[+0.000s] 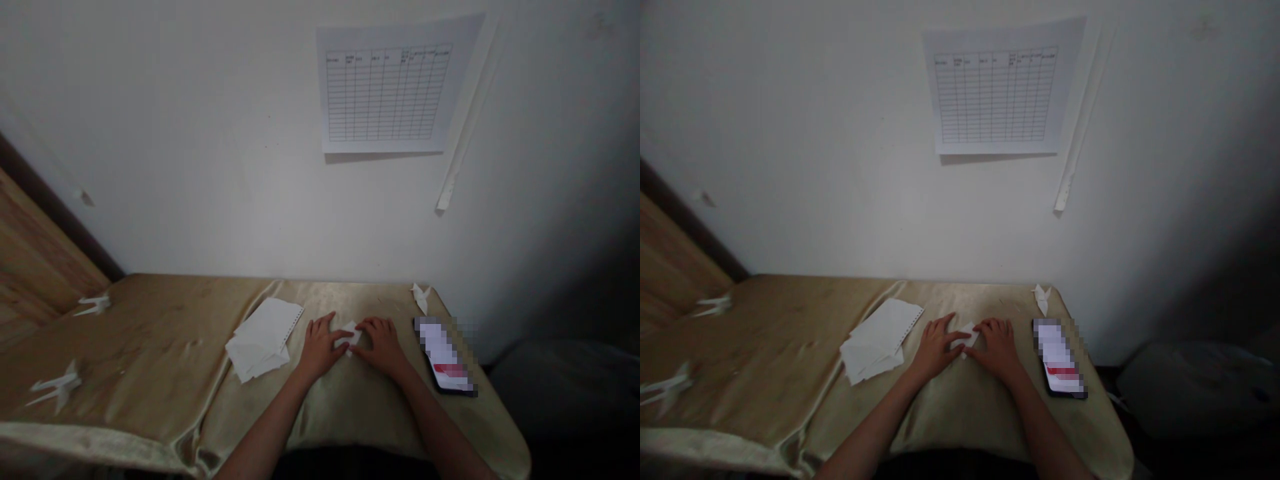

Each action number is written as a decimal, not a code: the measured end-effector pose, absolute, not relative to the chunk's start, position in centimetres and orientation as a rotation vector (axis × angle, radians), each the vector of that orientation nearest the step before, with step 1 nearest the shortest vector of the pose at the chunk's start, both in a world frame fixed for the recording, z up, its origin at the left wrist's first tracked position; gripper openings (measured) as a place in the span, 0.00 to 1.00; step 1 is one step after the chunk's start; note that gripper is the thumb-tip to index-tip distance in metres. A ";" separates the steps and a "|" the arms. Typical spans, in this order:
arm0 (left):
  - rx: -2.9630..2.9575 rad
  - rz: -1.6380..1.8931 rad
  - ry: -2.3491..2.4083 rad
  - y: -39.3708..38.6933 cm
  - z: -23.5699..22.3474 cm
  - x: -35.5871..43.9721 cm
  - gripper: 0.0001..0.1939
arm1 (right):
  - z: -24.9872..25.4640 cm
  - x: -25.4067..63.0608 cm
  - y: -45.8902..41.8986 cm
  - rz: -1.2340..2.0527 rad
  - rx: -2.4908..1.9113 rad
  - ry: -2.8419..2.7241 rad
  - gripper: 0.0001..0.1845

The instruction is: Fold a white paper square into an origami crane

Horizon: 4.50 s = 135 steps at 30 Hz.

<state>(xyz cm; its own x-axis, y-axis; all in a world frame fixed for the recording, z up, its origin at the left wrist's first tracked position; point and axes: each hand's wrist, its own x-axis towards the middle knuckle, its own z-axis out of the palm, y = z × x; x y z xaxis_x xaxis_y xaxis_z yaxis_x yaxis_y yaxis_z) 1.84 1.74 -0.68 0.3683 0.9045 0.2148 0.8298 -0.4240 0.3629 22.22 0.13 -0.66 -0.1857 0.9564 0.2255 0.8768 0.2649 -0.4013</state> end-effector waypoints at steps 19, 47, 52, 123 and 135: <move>2.422 0.535 1.570 1.6 -0.3 2.0 0.17 | -0.8 21.6 1.2 0.161 -1.699 -2.011 0.09; 2.441 0.561 1.555 1.6 -0.4 1.9 0.18 | -1.7 22.0 1.5 0.119 -1.599 -2.006 0.08; 2.465 0.591 1.554 1.5 -0.5 2.0 0.17 | -1.4 21.7 1.0 0.099 -1.579 -2.025 0.09; 2.428 0.732 1.249 3.4 -0.7 -0.1 0.11 | -1.0 21.5 0.1 0.275 -1.271 -2.149 0.05; 2.425 0.814 1.269 3.3 -0.9 0.1 0.05 | -1.6 22.0 0.6 0.444 -1.300 -2.073 0.06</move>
<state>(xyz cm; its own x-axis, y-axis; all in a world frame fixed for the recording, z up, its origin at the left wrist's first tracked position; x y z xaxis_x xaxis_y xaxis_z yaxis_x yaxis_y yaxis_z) 0.10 3.29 -0.88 0.4539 0.8199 0.3490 0.6592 -0.5725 0.4875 21.95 0.64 -1.56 -0.3031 0.8902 0.3401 0.6729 0.4527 -0.5851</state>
